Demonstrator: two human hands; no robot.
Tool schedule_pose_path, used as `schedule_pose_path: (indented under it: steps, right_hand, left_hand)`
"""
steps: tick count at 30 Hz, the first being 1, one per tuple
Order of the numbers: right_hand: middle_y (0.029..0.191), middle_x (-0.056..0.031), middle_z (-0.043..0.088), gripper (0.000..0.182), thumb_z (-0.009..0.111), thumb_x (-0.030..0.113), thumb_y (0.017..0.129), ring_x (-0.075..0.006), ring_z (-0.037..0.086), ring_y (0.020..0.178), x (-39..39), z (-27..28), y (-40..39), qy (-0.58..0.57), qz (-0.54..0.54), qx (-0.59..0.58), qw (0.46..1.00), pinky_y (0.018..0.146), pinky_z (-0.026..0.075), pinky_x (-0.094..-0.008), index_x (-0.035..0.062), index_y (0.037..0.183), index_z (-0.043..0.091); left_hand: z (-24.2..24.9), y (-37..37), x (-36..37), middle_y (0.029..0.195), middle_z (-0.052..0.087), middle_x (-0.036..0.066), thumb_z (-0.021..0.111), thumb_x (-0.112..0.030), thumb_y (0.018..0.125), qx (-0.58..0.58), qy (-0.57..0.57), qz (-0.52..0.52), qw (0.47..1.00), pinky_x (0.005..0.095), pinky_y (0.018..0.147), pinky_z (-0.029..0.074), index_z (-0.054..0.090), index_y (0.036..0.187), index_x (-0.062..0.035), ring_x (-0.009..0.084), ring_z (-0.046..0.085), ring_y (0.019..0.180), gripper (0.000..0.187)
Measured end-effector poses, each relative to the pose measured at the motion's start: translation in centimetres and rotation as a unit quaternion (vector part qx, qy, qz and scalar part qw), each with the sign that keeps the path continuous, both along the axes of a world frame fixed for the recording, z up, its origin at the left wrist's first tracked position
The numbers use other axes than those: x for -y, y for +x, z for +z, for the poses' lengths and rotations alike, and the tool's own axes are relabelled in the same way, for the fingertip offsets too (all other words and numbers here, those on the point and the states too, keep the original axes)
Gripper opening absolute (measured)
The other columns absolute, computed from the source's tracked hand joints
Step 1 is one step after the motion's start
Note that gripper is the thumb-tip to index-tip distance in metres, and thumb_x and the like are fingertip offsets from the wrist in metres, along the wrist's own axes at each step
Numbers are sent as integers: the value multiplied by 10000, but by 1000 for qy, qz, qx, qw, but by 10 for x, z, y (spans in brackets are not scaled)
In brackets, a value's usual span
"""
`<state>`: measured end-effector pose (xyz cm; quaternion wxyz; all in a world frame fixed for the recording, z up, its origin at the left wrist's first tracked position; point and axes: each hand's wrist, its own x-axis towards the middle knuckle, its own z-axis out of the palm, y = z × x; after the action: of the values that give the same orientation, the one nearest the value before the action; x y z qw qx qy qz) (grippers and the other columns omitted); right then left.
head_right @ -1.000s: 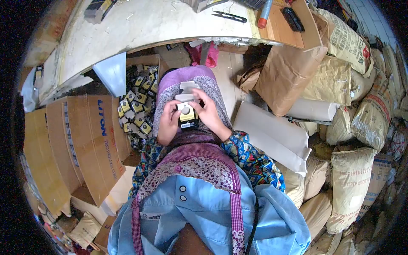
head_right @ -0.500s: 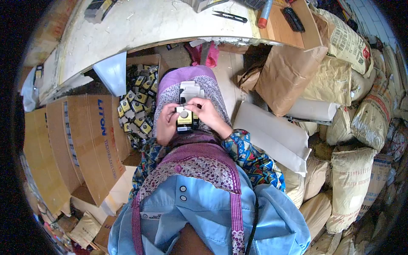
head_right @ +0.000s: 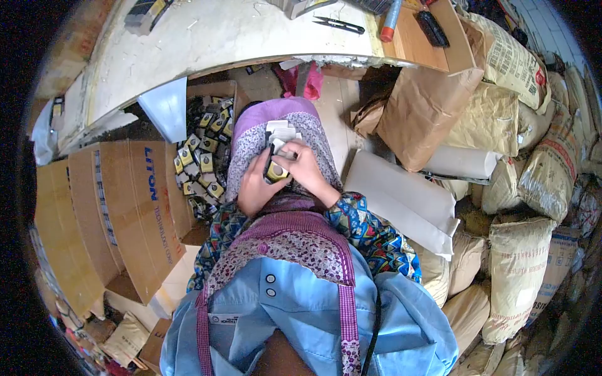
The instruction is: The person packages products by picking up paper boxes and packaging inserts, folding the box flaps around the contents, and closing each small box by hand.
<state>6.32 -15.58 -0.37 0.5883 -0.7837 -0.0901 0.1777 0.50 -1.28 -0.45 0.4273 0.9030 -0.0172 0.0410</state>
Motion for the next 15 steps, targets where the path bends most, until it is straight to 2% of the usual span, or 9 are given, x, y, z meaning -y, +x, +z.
schedule_pose_path:
  steps: [1, 4, 5, 6, 7, 10, 11, 12, 15]
  right_hand:
    - [770, -52, 561, 187, 731, 120, 727, -145, 529, 766, 0, -1, -1, 0, 0, 0, 1000, 692, 422, -264, 15, 829, 615]
    - [745, -27, 587, 158, 685, 82, 778, -101, 548, 772, 1, -4, -4, 110, 29, -86, 990, 700, 435, -231, -5, 871, 591]
    - [806, -32, 591, 145, 656, 67, 801, -100, 553, 792, 1, -6, -4, 107, 2, -81, 991, 714, 439, -232, 0, 906, 582]
    - [867, -37, 596, 138, 628, 52, 823, -98, 558, 813, 1, -8, -4, 103, -25, -76, 991, 729, 444, -232, 5, 940, 574]
    - [928, -42, 600, 137, 599, 37, 845, -96, 563, 834, 0, -9, -5, 100, -51, -72, 991, 743, 449, -232, 10, 975, 565]
    - [937, -50, 593, 133, 548, 86, 886, -123, 563, 866, -3, -9, -6, 84, -36, -5, 996, 790, 440, -261, 8, 993, 559]
    - [942, -54, 590, 145, 523, 111, 906, -137, 563, 883, -3, -9, -7, 75, -30, 28, 996, 814, 435, -276, 7, 1002, 555]
    - [932, -59, 589, 184, 496, 149, 923, -144, 551, 903, 2, -9, -5, 60, 20, -31, 998, 841, 419, -284, 0, 1011, 557]
    - [918, -61, 590, 162, 523, 108, 903, -141, 546, 898, 4, -8, -2, 86, 32, 13, 996, 829, 417, -270, 0, 1015, 565]
  left_hand:
    - [4, 2, 2, 1141, 525, 245, 772, -256, 650, -37, -22, 29, 999, 441, 758, 477, 488, 1169, 10, 401, 561, 945, 649]
    - [-6, 0, -1, 1021, 577, 247, 680, -170, 759, -72, -60, 47, 995, 428, 728, 480, 440, 1207, -3, 397, 579, 898, 535]
    - [-14, -1, -3, 966, 596, 243, 637, -135, 800, -115, -109, 55, 986, 411, 717, 483, 426, 1217, -3, 390, 588, 874, 486]
    - [-12, 1, -5, 874, 617, 220, 535, -61, 862, -80, -86, 33, 993, 361, 711, 484, 403, 1227, 5, 331, 621, 825, 394]
    - [-10, 2, -4, 874, 617, 220, 535, -61, 862, -81, -86, 34, 992, 361, 711, 484, 403, 1227, 5, 331, 621, 825, 394]
    - [-5, 3, -2, 920, 611, 124, 477, 29, 873, -112, -403, 77, 905, 255, 736, 467, 435, 1194, 1, 151, 604, 850, 325]
    - [-10, 3, -3, 920, 611, 124, 477, 29, 873, -112, -403, 77, 905, 255, 736, 467, 435, 1194, 1, 151, 604, 850, 325]
    - [-13, 4, -7, 938, 599, 115, 482, 40, 866, -113, -404, 58, 906, 247, 748, 465, 442, 1175, 3, 144, 597, 867, 314]
    - [-14, 2, -10, 961, 582, 110, 493, 55, 852, -123, -400, 33, 907, 242, 770, 464, 452, 1139, 8, 139, 588, 891, 293]
